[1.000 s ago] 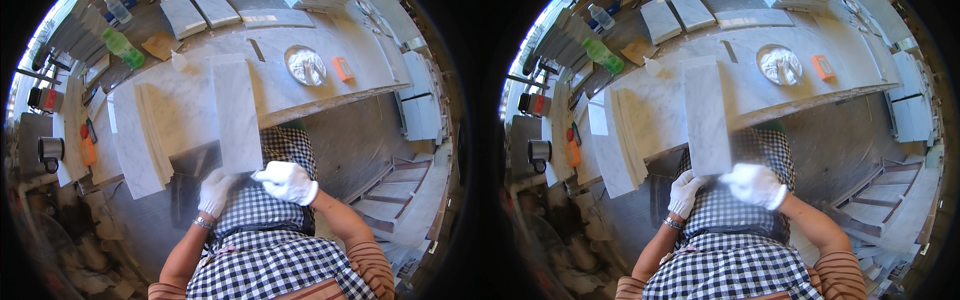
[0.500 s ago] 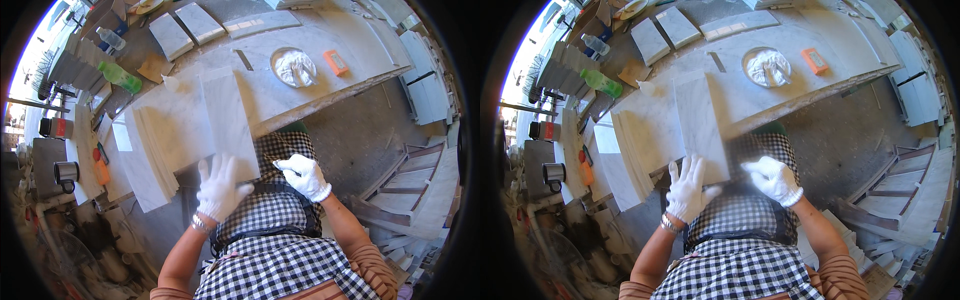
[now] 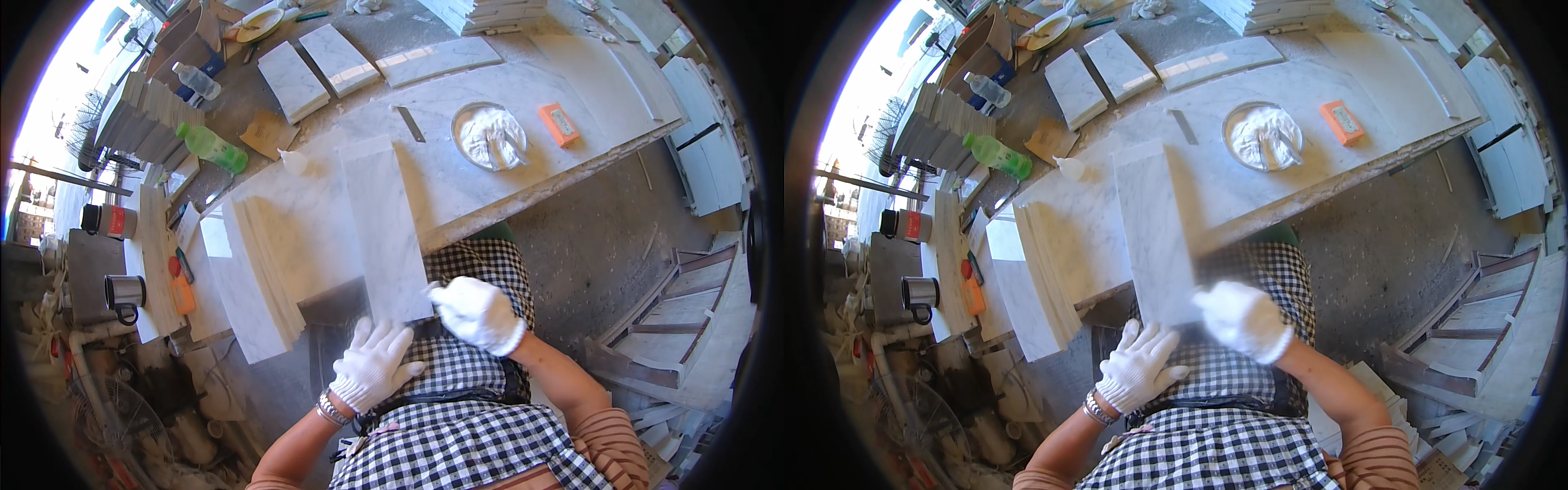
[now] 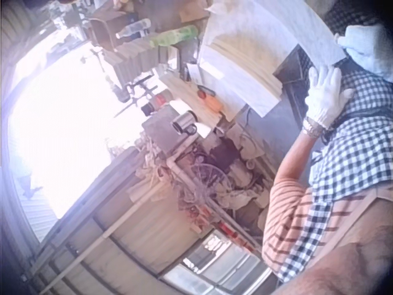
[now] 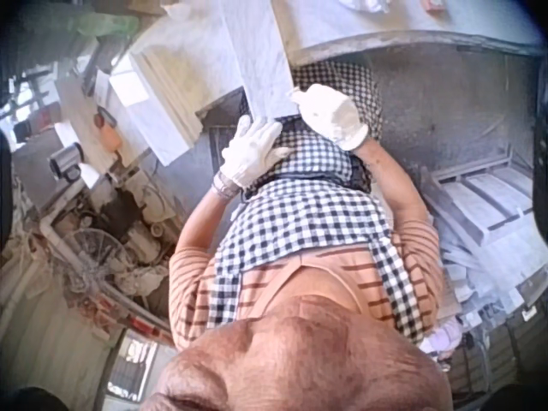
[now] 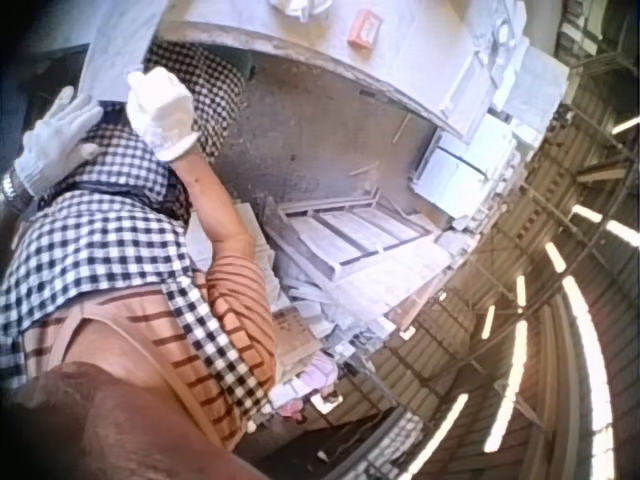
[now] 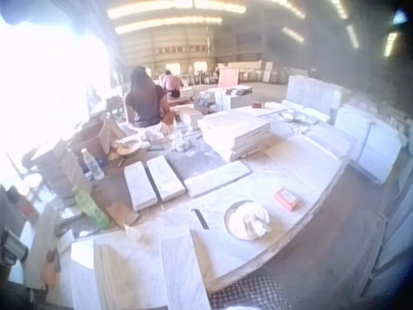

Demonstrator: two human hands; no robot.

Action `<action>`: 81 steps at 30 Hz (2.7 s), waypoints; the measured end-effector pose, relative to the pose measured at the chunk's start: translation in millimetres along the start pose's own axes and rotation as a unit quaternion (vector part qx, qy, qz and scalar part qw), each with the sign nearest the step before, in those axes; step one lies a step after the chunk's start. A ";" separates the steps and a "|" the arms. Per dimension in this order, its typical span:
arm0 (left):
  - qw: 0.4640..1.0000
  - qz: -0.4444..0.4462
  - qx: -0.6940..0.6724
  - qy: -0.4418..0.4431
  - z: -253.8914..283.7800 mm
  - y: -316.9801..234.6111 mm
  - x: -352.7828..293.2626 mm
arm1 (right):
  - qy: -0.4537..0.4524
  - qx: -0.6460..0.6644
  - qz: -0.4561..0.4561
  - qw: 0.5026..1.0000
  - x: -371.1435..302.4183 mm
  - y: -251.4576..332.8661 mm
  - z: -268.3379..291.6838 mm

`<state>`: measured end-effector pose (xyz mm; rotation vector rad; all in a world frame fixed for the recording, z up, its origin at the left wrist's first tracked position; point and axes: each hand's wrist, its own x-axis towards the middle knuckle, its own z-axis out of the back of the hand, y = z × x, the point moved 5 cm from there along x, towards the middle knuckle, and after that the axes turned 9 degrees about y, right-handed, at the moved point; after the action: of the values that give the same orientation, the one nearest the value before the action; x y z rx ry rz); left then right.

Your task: The person applies a white paste to the edges of rectangular tiles using a small metal spatula. They repeatedly dip the spatula into a small metal bowl, spread the paste along tile edges, and occasionally wipe the surface with a gloved hand.

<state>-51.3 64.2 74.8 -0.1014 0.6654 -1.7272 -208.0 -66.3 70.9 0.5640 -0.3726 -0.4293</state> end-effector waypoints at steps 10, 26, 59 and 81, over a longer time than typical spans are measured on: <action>0.968 0.168 -0.179 -0.056 -33.3 25.5 -28.4 | 0.054 -0.261 0.010 0.964 158.0 -66.6 -42.5; 0.921 0.237 -0.306 -0.048 -42.8 49.9 -27.6 | 0.152 -0.053 0.068 0.985 39.0 2.7 -21.4; 0.899 0.187 -0.329 -0.219 -23.6 41.9 -1.5 | -0.103 -0.078 -0.123 0.984 62.0 -75.0 16.3; 0.873 0.198 -0.419 -0.153 -11.7 47.1 4.2 | 0.031 0.306 -0.340 0.889 33.0 -40.2 -34.1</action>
<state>-16.3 59.3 41.2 -0.7746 1.0694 -0.9024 -176.2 -98.2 28.1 1.3399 -0.2330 -0.9793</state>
